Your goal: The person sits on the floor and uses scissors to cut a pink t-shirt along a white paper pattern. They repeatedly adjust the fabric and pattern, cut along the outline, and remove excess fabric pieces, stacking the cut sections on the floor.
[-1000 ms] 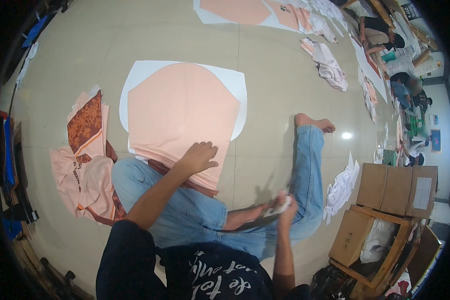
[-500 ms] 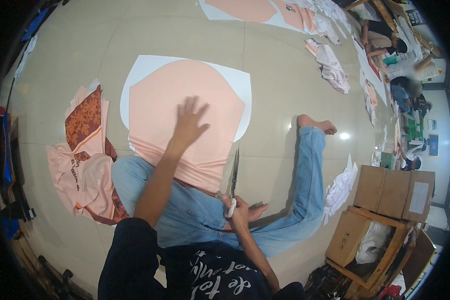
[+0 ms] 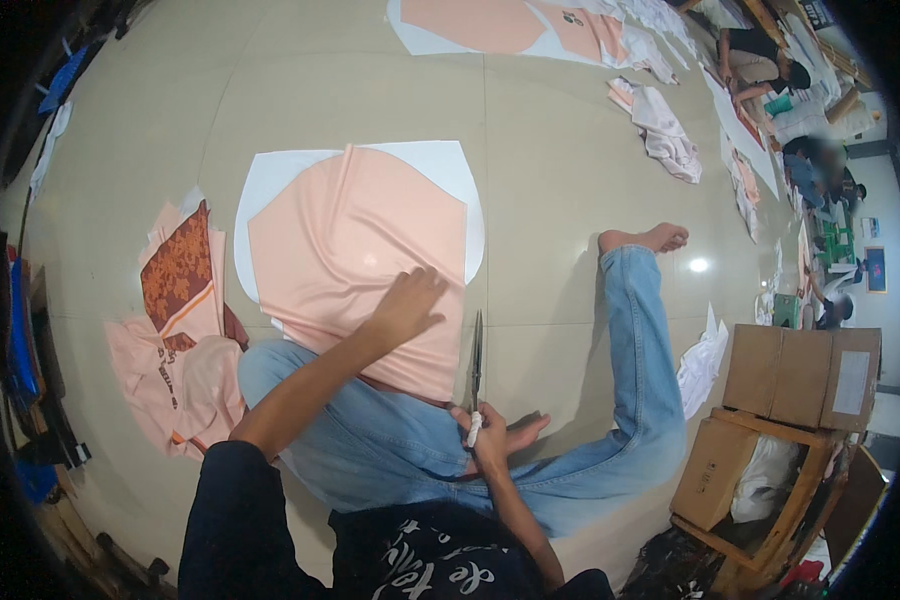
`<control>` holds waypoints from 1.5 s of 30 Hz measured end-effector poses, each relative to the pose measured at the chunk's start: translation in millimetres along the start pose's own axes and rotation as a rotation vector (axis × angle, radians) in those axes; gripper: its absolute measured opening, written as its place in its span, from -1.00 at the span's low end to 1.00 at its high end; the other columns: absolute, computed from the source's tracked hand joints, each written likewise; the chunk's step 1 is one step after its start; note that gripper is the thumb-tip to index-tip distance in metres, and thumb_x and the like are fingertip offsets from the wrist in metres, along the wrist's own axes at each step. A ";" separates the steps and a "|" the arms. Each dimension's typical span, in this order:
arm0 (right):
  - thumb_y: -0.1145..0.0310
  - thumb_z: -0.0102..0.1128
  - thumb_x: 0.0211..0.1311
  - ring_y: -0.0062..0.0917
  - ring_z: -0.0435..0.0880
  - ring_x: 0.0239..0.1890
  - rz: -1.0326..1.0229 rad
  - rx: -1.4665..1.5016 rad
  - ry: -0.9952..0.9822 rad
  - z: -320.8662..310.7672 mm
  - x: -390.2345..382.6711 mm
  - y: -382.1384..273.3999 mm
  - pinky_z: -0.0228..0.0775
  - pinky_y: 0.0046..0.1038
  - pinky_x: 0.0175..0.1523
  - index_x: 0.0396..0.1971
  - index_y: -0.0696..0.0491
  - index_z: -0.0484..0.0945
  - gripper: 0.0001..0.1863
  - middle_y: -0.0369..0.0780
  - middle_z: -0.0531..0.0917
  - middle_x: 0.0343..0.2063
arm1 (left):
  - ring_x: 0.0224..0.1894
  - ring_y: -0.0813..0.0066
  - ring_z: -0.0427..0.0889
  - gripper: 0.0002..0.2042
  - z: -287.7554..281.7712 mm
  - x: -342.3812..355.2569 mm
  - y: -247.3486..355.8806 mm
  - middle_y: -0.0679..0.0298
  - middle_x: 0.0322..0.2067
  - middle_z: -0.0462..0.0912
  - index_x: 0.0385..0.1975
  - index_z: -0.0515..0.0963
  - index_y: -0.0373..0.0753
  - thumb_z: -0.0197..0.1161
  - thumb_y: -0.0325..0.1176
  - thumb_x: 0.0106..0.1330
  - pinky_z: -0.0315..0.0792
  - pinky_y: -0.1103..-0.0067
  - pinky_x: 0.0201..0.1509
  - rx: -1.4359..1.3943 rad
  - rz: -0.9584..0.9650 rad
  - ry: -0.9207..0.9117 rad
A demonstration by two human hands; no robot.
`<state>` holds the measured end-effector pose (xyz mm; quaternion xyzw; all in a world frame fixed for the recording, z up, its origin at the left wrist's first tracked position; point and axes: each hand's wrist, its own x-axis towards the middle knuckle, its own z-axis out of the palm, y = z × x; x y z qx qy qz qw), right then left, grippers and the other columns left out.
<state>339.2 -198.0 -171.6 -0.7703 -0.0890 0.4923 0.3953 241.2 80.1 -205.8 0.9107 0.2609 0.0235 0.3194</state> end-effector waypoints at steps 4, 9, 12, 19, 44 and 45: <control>0.26 0.55 0.21 -0.73 0.41 -0.71 0.019 0.089 -0.019 2.9 5.6 1.9 0.17 -0.62 -0.62 -0.49 0.06 0.51 -0.66 -0.41 0.47 -0.67 | 0.02 0.14 0.60 -0.70 25.6 -2.8 4.2 0.12 -0.10 0.60 -0.07 0.55 -0.29 0.35 -0.41 0.20 0.47 0.28 0.08 0.019 0.124 0.111; 0.25 0.58 0.17 -0.74 0.39 -0.71 0.043 0.063 -0.036 9.0 14.1 -16.0 0.15 -0.62 -0.62 -0.51 0.05 0.51 -0.64 -0.43 0.47 -0.69 | -0.14 0.06 0.69 -0.79 39.7 -0.7 1.8 0.11 -0.28 0.67 -0.22 0.58 -0.27 0.21 -0.59 0.12 0.53 0.23 -0.05 -0.149 0.074 0.042; 0.24 0.60 0.16 -0.75 0.38 -0.72 -0.004 0.003 -0.024 16.6 28.1 -24.6 0.13 -0.62 -0.62 -0.55 0.04 0.49 -0.62 -0.42 0.48 -0.69 | -0.18 -0.01 0.66 -0.84 40.4 3.4 -2.8 0.07 -0.31 0.66 -0.28 0.61 -0.26 0.20 -0.56 0.15 0.52 0.18 -0.06 -0.241 0.048 0.027; 0.23 0.63 0.14 -0.80 0.32 -0.60 -0.039 -0.037 0.044 36.6 46.4 -28.7 0.10 -0.65 -0.49 -0.61 -0.01 0.43 -0.56 -0.50 0.42 -0.66 | -0.16 0.05 0.67 -0.91 37.7 6.1 -13.0 0.11 -0.33 0.69 -0.36 0.60 -0.23 0.20 -0.52 0.16 0.52 0.20 -0.07 -0.364 -0.011 -0.009; 0.20 0.63 0.12 -0.75 0.32 -0.60 -0.010 -0.089 0.074 56.0 63.9 -57.9 0.10 -0.59 -0.48 -0.56 0.04 0.53 -0.61 -0.46 0.44 -0.66 | -0.13 0.03 0.70 -0.84 33.5 4.4 -15.9 0.07 -0.26 0.73 -0.29 0.65 -0.26 0.18 -0.56 0.16 0.53 0.23 -0.05 -0.373 0.018 -0.043; 0.20 0.62 0.12 -0.75 0.32 -0.60 -0.012 -0.082 0.071 57.0 64.8 -57.8 0.10 -0.59 -0.48 -0.55 0.04 0.54 -0.62 -0.46 0.44 -0.66 | -0.14 0.04 0.71 -0.83 33.0 4.0 -16.1 0.08 -0.26 0.73 -0.29 0.65 -0.25 0.17 -0.57 0.16 0.53 0.24 -0.05 -0.374 0.015 -0.053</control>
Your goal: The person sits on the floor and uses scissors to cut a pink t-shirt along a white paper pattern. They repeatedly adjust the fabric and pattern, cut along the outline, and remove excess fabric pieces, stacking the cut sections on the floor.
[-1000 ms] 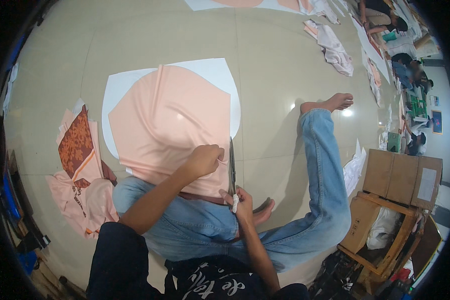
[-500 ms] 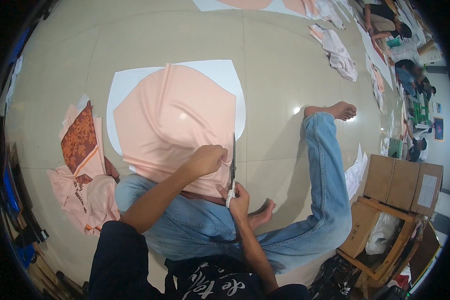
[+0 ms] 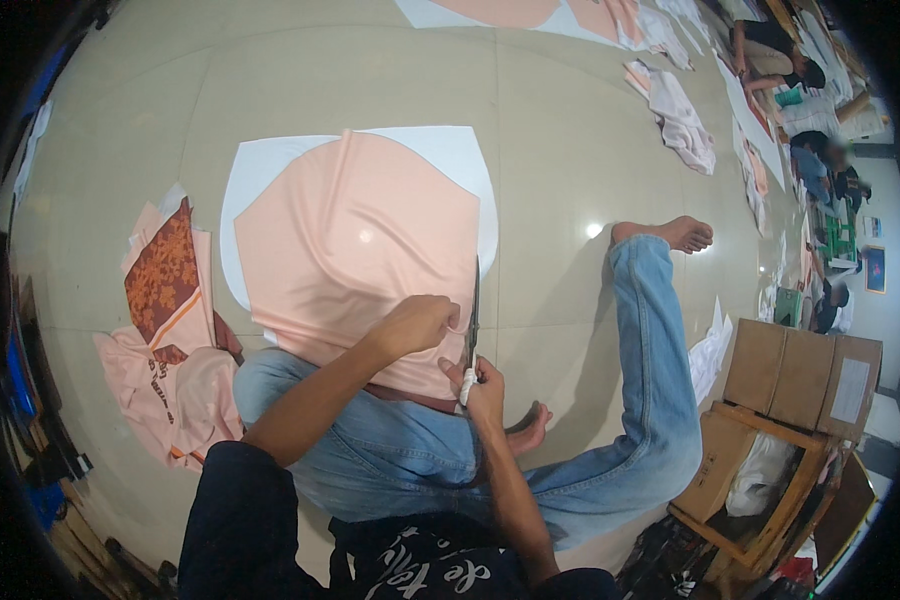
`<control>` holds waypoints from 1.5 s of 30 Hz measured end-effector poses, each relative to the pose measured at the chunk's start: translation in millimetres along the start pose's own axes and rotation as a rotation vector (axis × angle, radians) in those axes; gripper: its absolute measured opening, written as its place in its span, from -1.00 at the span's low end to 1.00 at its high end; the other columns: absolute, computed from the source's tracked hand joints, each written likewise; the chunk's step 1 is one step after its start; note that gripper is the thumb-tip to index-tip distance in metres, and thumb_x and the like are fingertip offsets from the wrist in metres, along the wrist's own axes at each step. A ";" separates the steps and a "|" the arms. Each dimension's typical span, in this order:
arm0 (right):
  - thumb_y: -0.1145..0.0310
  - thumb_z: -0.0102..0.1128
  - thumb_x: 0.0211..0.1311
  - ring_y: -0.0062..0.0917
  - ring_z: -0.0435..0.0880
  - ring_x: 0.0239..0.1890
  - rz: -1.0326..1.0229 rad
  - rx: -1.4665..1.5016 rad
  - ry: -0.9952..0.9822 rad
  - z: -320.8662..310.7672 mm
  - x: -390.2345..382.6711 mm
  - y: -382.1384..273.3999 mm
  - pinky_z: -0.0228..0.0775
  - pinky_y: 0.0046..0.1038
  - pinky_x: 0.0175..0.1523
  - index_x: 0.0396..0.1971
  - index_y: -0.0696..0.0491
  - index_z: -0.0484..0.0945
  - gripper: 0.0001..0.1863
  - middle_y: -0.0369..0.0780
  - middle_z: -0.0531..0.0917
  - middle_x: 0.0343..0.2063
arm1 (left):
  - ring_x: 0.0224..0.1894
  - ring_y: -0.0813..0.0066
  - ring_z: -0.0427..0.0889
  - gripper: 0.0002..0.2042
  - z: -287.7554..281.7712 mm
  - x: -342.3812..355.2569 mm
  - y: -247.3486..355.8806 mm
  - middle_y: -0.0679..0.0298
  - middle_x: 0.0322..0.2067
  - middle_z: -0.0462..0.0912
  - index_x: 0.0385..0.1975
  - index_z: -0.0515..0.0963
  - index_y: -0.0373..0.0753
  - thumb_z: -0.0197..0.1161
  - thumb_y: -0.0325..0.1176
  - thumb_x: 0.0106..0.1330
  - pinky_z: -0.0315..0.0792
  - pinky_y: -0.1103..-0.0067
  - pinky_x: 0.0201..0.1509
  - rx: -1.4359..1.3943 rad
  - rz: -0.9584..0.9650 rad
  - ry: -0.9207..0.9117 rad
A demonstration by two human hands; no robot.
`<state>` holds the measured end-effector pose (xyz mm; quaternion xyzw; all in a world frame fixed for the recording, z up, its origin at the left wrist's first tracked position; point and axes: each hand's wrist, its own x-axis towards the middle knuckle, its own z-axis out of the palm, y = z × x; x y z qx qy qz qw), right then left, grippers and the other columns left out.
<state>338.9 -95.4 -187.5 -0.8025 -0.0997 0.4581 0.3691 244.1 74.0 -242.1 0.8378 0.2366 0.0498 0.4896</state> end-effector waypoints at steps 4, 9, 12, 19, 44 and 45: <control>0.19 0.63 0.12 -0.75 0.30 -0.60 -0.005 -0.024 -0.011 -3.1 2.5 5.0 0.08 -0.59 -0.49 -0.55 0.04 0.54 -0.62 -0.47 0.43 -0.66 | -0.11 0.10 0.73 -0.82 -8.7 1.3 0.4 0.09 -0.24 0.76 -0.25 0.67 -0.24 0.20 -0.52 0.18 0.56 0.29 -0.03 -0.086 -0.066 -0.101; 0.19 0.63 0.12 -0.75 0.29 -0.64 -0.007 0.084 -0.014 2.4 11.4 -14.8 0.05 -0.60 -0.52 -0.55 0.04 0.54 -0.62 -0.48 0.41 -0.68 | -0.13 0.22 0.77 -0.83 -20.8 7.6 -12.0 0.13 -0.24 0.76 -0.21 0.64 -0.28 0.21 -0.53 0.23 0.60 0.41 -0.03 -0.270 -0.101 -0.197; 0.19 0.62 0.12 -0.75 0.29 -0.65 -0.020 -0.008 -0.010 5.6 17.9 -18.3 0.06 -0.59 -0.53 -0.54 0.05 0.55 -0.63 -0.47 0.43 -0.67 | -0.14 0.25 0.77 -0.83 -23.2 10.0 -16.1 0.10 -0.25 0.75 -0.19 0.58 -0.34 0.19 -0.59 0.24 0.60 0.43 -0.04 -0.344 -0.140 -0.251; 0.18 0.63 0.11 -0.73 0.36 -0.65 -0.026 -0.018 -0.010 2.8 23.9 -30.9 0.12 -0.56 -0.54 -0.52 0.08 0.59 -0.63 -0.44 0.46 -0.67 | -0.19 0.36 0.74 -0.87 -14.6 17.3 -36.7 0.16 -0.30 0.74 -0.23 0.57 -0.33 0.27 -0.56 0.24 0.57 0.47 -0.10 -0.559 -0.175 -0.337; 0.11 0.61 0.13 -0.70 0.37 -0.70 -0.156 -0.150 0.011 8.6 82.3 -47.8 0.14 -0.55 -0.58 -0.53 0.06 0.54 -0.59 -0.40 0.48 -0.70 | -0.09 0.40 0.73 -0.94 -31.0 13.9 -29.2 0.14 -0.28 0.73 -0.39 0.58 -0.31 0.21 -0.62 0.23 0.55 0.50 0.00 -0.586 -0.195 -0.394; 0.12 0.61 0.14 -0.71 0.35 -0.69 -0.189 -0.202 0.022 8.2 84.3 -46.3 0.14 -0.53 -0.58 -0.52 0.07 0.55 -0.59 -0.41 0.48 -0.68 | -0.09 0.39 0.73 -0.94 -31.5 13.7 -29.8 0.13 -0.28 0.74 -0.40 0.59 -0.31 0.21 -0.62 0.23 0.55 0.50 0.01 -0.598 -0.186 -0.396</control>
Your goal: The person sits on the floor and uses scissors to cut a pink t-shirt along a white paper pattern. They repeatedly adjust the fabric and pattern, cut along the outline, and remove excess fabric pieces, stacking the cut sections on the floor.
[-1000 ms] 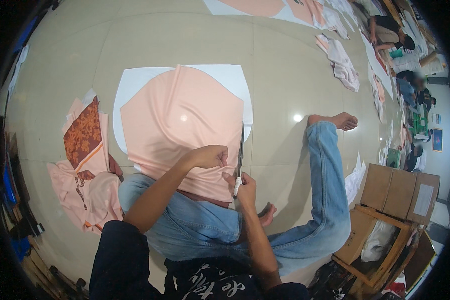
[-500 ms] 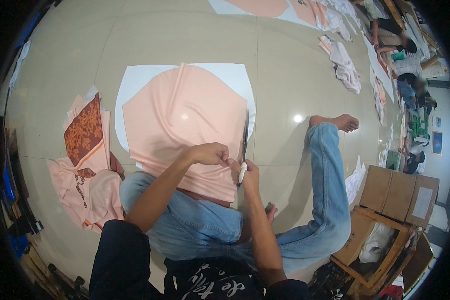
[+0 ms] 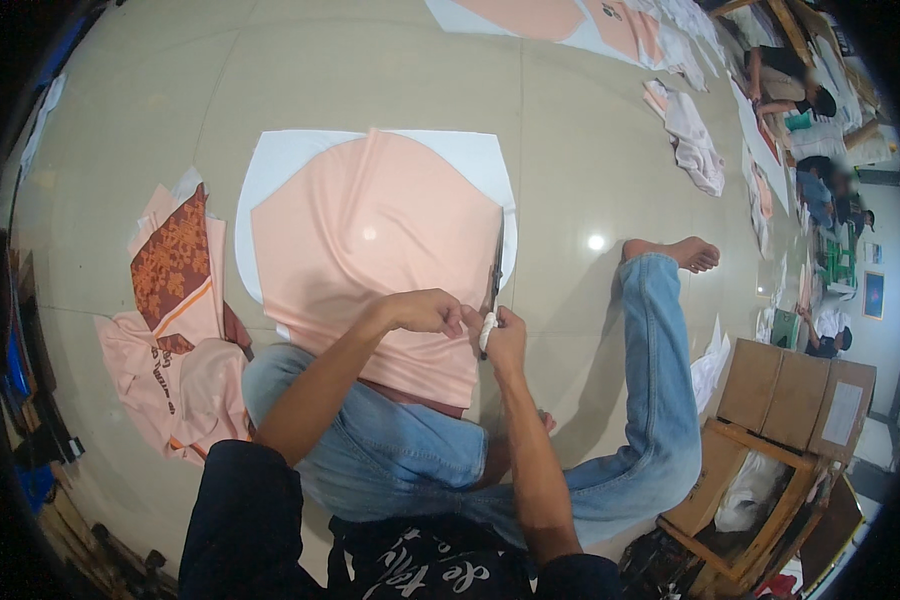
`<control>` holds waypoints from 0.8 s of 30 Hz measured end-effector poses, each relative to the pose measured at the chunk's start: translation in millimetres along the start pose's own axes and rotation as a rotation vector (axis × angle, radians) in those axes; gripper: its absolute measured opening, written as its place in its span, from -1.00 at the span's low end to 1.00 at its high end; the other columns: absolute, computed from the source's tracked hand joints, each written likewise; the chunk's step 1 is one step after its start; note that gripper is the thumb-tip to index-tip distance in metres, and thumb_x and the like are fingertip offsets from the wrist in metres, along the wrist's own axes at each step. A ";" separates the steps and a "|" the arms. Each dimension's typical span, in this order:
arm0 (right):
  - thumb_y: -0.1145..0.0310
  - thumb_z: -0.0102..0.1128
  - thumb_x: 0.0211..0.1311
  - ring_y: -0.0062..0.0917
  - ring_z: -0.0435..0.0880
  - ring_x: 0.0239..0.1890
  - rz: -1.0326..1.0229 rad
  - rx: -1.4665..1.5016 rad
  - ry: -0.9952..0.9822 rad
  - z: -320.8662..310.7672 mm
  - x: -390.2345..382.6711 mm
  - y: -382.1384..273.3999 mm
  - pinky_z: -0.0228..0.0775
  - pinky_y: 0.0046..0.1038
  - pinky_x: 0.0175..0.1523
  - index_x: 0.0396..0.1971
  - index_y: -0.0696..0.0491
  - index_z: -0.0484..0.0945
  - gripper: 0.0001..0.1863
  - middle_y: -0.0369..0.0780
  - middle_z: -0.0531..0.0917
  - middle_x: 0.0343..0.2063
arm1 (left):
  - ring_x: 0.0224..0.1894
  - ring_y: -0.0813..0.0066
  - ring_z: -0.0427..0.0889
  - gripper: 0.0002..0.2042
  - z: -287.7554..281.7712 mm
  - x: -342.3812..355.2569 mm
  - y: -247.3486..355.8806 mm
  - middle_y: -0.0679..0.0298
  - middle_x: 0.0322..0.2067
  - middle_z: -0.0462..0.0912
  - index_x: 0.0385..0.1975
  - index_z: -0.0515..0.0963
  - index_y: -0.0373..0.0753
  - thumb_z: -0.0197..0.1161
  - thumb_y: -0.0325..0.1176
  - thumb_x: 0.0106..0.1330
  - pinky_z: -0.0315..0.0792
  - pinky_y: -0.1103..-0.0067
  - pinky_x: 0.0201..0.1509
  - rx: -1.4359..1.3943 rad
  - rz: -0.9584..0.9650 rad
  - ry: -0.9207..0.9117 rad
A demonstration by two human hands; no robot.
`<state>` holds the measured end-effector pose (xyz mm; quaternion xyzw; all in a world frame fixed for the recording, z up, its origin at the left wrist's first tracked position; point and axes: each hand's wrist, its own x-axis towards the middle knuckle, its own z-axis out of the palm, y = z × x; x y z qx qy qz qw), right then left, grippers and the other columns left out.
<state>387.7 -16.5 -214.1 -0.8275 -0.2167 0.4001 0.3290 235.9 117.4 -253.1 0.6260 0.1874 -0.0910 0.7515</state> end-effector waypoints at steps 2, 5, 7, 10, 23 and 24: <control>0.11 0.60 0.13 -0.70 0.37 -0.71 0.067 0.077 -0.020 2.6 -4.8 -14.2 0.17 -0.56 -0.57 -0.53 0.06 0.56 -0.60 -0.41 0.46 -0.70 | -0.08 0.38 0.73 -0.94 -1.9 1.5 -7.6 0.13 -0.28 0.74 -0.39 0.59 -0.31 0.20 -0.61 0.23 0.55 0.49 0.02 -0.031 0.018 -0.006; 0.07 0.62 0.10 -0.70 0.37 -0.63 0.095 0.117 -0.024 1.7 3.2 -25.8 0.18 -0.54 -0.52 -0.53 0.07 0.59 -0.58 -0.42 0.47 -0.69 | -0.07 0.37 0.73 -0.93 -2.4 1.9 -6.6 0.12 -0.27 0.73 -0.38 0.59 -0.31 0.18 -0.61 0.22 0.55 0.48 0.02 -0.041 0.015 -0.015; 0.05 0.64 0.08 -0.69 0.38 -0.59 0.065 0.064 -0.003 1.3 7.6 -19.6 0.19 -0.51 -0.48 -0.53 0.09 0.61 -0.56 -0.41 0.49 -0.66 | -0.08 0.37 0.73 -0.92 -1.3 -0.3 -0.8 0.12 -0.27 0.74 -0.37 0.60 -0.31 0.18 -0.61 0.22 0.55 0.48 0.02 -0.014 0.002 -0.020; 0.03 0.64 0.06 -0.68 0.40 -0.58 -0.013 -0.064 0.045 2.5 11.4 -16.1 0.21 -0.50 -0.47 -0.54 0.12 0.62 -0.54 -0.39 0.52 -0.65 | -0.09 0.36 0.73 -0.91 -1.0 -0.2 3.0 0.12 -0.27 0.74 -0.35 0.61 -0.32 0.18 -0.60 0.22 0.56 0.47 0.01 0.026 0.004 -0.021; 0.08 0.59 0.10 -0.67 0.35 -0.72 0.057 0.104 -0.011 12.9 20.7 -54.9 0.10 -0.56 -0.57 -0.59 0.01 0.54 -0.59 -0.40 0.46 -0.72 | -0.13 0.37 0.73 -0.90 -1.2 7.6 -11.4 0.13 -0.27 0.75 -0.32 0.62 -0.35 0.17 -0.60 0.24 0.56 0.48 0.00 -0.008 0.025 -0.024; 0.09 0.60 0.10 -0.67 0.35 -0.74 0.118 0.179 -0.041 13.1 18.0 -69.5 0.10 -0.56 -0.59 -0.60 0.00 0.52 -0.58 -0.41 0.46 -0.74 | -0.13 0.37 0.73 -0.90 -0.6 7.1 -11.0 0.13 -0.27 0.75 -0.32 0.62 -0.35 0.17 -0.61 0.24 0.56 0.48 0.00 0.039 0.025 -0.021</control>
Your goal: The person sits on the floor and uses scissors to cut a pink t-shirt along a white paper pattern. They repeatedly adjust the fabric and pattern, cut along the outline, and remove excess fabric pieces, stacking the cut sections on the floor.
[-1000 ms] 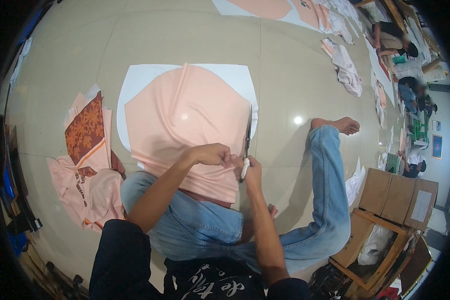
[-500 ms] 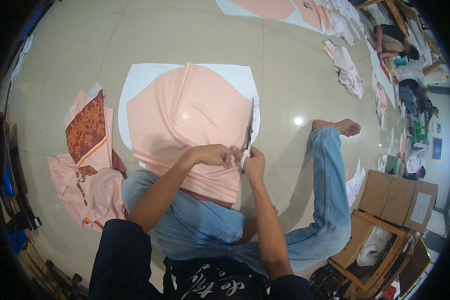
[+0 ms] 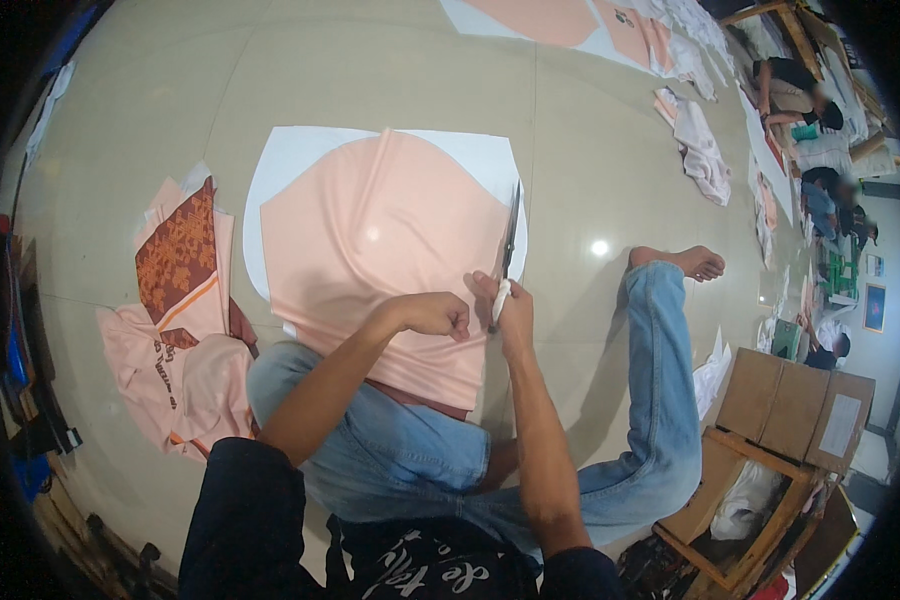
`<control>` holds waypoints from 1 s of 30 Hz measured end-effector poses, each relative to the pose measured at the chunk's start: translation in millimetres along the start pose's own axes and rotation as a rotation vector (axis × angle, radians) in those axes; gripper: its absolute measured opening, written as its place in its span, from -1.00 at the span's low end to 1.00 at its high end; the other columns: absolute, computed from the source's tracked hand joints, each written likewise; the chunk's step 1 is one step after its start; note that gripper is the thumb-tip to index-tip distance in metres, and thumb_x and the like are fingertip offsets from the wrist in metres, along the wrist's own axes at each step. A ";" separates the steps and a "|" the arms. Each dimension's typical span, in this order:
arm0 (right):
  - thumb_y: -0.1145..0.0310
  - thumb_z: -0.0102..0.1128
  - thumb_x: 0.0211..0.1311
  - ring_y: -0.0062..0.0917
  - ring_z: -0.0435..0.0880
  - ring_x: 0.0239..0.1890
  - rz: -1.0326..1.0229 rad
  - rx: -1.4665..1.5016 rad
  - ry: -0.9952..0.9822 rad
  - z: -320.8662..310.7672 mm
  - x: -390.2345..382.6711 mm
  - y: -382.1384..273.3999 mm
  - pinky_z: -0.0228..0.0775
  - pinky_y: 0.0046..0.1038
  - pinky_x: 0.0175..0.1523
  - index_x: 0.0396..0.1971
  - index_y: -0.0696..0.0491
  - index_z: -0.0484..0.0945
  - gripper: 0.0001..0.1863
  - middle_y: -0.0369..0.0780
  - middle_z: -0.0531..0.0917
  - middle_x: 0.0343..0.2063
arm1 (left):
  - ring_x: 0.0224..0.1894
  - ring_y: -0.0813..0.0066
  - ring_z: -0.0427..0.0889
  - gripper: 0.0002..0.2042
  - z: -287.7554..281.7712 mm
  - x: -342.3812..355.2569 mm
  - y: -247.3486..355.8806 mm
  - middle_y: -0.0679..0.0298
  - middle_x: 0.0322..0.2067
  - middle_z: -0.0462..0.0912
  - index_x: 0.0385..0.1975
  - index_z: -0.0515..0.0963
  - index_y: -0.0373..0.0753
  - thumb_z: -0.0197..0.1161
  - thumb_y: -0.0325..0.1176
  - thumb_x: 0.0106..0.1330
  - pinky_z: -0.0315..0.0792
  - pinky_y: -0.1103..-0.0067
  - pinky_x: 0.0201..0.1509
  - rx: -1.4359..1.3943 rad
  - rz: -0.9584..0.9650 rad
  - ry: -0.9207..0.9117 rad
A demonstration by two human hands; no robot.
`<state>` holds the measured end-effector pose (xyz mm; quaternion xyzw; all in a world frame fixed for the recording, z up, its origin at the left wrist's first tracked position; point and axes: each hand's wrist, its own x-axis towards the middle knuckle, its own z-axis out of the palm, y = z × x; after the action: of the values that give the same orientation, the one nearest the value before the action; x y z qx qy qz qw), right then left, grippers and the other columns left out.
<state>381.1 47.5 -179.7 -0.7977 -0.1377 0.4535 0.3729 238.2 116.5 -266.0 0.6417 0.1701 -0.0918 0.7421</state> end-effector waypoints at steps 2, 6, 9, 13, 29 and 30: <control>0.04 0.58 0.09 -0.68 0.35 -0.75 -0.039 -0.058 0.003 1.2 4.6 -2.6 0.09 -0.55 -0.59 -0.63 -0.03 0.48 -0.55 -0.42 0.44 -0.76 | -0.14 0.37 0.73 -0.89 1.5 -0.7 1.3 0.13 -0.28 0.75 -0.32 0.62 -0.35 0.16 -0.61 0.24 0.56 0.48 -0.01 -0.014 0.001 -0.013; 0.01 0.60 0.07 -0.68 0.35 -0.74 -0.080 -0.092 0.049 4.5 10.8 -1.1 0.11 -0.55 -0.59 -0.63 -0.04 0.47 -0.53 -0.43 0.42 -0.76 | -0.14 0.37 0.74 -0.88 2.8 -1.0 1.5 0.12 -0.27 0.75 -0.32 0.62 -0.36 0.15 -0.63 0.23 0.56 0.47 -0.02 -0.064 0.008 -0.006; 0.02 0.63 0.04 -0.69 0.38 -0.73 0.007 -0.018 0.014 8.3 7.8 -22.1 0.17 -0.55 -0.58 -0.63 -0.03 0.48 -0.52 -0.43 0.43 -0.74 | -0.12 0.37 0.74 -0.88 1.3 0.4 1.5 0.12 -0.27 0.75 -0.32 0.61 -0.36 0.15 -0.64 0.22 0.56 0.48 -0.02 -0.010 -0.008 -0.006; -0.01 0.65 0.00 -0.66 0.39 -0.72 -0.052 -0.103 0.050 6.3 25.4 -16.4 0.23 -0.53 -0.58 -0.65 -0.03 0.49 -0.51 -0.42 0.42 -0.74 | -0.10 0.35 0.75 -0.86 0.5 -1.3 7.5 0.11 -0.24 0.75 -0.29 0.60 -0.39 0.12 -0.66 0.21 0.57 0.49 0.01 -0.025 -0.021 -0.023; -0.04 0.64 -0.01 -0.56 0.57 -0.65 -0.214 -0.662 0.287 -89.9 41.2 21.6 0.37 -0.39 -0.51 -0.61 0.19 0.60 -0.44 -0.18 0.63 -0.68 | -0.09 0.41 0.68 -0.81 -10.4 -14.0 19.6 0.17 -0.17 0.70 -0.10 0.60 -0.33 0.23 -0.55 0.31 0.58 0.49 0.02 -0.211 0.089 0.145; -0.01 0.64 -0.02 -0.52 0.60 -0.64 -0.235 -0.710 0.271 -99.1 24.4 32.2 0.40 -0.36 -0.49 -0.62 0.20 0.59 -0.45 -0.14 0.65 -0.67 | -0.09 0.41 0.68 -0.81 -9.5 -14.9 20.6 0.17 -0.18 0.70 -0.10 0.60 -0.32 0.24 -0.54 0.31 0.58 0.48 0.01 -0.246 0.135 0.228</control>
<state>472.5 -7.5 -187.3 -0.9085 -0.3258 0.2224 0.1383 230.5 127.8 -242.6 0.5624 0.2197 0.0529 0.7954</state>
